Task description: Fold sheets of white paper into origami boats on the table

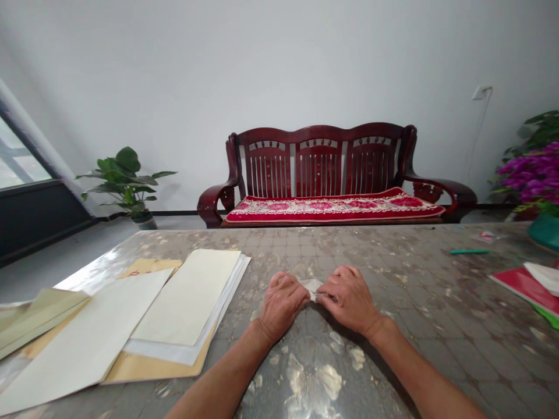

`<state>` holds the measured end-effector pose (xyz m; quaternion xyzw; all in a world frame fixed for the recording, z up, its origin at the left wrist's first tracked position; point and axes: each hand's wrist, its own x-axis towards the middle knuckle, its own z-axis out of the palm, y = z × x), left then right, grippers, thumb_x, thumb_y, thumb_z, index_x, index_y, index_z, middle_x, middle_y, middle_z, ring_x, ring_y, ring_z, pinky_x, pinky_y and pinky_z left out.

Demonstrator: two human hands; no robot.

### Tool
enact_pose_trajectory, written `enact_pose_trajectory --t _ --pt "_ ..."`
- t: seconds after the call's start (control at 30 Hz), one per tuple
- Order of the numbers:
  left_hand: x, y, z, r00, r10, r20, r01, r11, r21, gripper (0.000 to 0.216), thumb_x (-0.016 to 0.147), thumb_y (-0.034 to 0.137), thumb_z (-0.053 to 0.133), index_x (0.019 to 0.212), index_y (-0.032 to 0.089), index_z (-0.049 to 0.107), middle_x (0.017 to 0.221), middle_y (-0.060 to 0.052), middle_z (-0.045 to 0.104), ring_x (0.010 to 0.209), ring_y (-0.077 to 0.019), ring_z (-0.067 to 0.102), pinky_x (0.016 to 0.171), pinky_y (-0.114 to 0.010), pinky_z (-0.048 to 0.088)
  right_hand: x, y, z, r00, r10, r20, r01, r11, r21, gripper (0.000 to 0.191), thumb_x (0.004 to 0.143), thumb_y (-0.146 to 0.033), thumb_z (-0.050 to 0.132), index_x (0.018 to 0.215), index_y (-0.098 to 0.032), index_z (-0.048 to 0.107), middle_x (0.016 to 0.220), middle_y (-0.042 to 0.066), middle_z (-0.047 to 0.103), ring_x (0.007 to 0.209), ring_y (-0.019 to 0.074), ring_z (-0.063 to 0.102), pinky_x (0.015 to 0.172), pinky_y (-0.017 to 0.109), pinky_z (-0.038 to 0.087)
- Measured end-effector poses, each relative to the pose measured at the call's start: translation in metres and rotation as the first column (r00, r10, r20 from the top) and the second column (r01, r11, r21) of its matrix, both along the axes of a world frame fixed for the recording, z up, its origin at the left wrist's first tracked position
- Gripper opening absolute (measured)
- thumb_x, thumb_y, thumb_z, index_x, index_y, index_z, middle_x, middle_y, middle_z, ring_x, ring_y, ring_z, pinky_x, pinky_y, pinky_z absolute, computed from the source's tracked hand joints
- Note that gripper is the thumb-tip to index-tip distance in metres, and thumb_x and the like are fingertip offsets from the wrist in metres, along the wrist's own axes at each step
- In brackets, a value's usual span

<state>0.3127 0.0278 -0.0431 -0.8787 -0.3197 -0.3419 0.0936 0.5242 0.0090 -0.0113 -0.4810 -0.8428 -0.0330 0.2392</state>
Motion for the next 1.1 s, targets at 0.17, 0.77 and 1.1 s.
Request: enact_pose_trajectory --t 0.17,0.77,1.1 --pt "0.002 0.000 -0.001 1.000 0.003 0.010 -0.002 1.000 -0.016 0.019 0.096 0.032 0.054 0.081 0.023 0.061 0.073 0.002 0.063 0.083 -0.0161 0.054 0.107 -0.039 0.026 0.002 -0.002 0.009 0.999 0.031 0.037 -0.027 0.995 -0.095 0.010 0.086 -0.035 0.066 0.085 -0.032 0.075 0.073 -0.001 0.068 0.088 0.0192 0.049 0.091 0.037 0.026" --pt "0.007 -0.002 -0.002 0.989 -0.055 -0.140 0.048 0.998 -0.047 0.016 0.094 0.027 0.056 0.082 0.025 0.067 0.073 0.000 0.061 0.081 -0.0173 0.050 0.094 -0.036 0.033 -0.004 0.011 0.000 0.981 -0.185 -0.056 0.168 0.958 -0.232 0.018 0.083 -0.025 0.056 0.081 -0.027 0.073 0.087 0.001 0.069 0.089 0.0180 0.057 0.081 0.029 0.035" --pt "0.011 -0.005 -0.007 0.979 -0.097 -0.180 0.093 0.995 -0.026 0.013 0.094 0.027 0.058 0.089 0.029 0.070 0.075 0.002 0.062 0.083 -0.0153 0.051 0.106 -0.038 0.028 0.011 0.023 0.001 0.966 -0.257 0.032 0.220 0.744 -0.631 0.016 0.074 -0.029 0.059 0.081 -0.025 0.073 0.073 -0.001 0.071 0.067 0.0143 0.061 0.056 0.023 0.029"
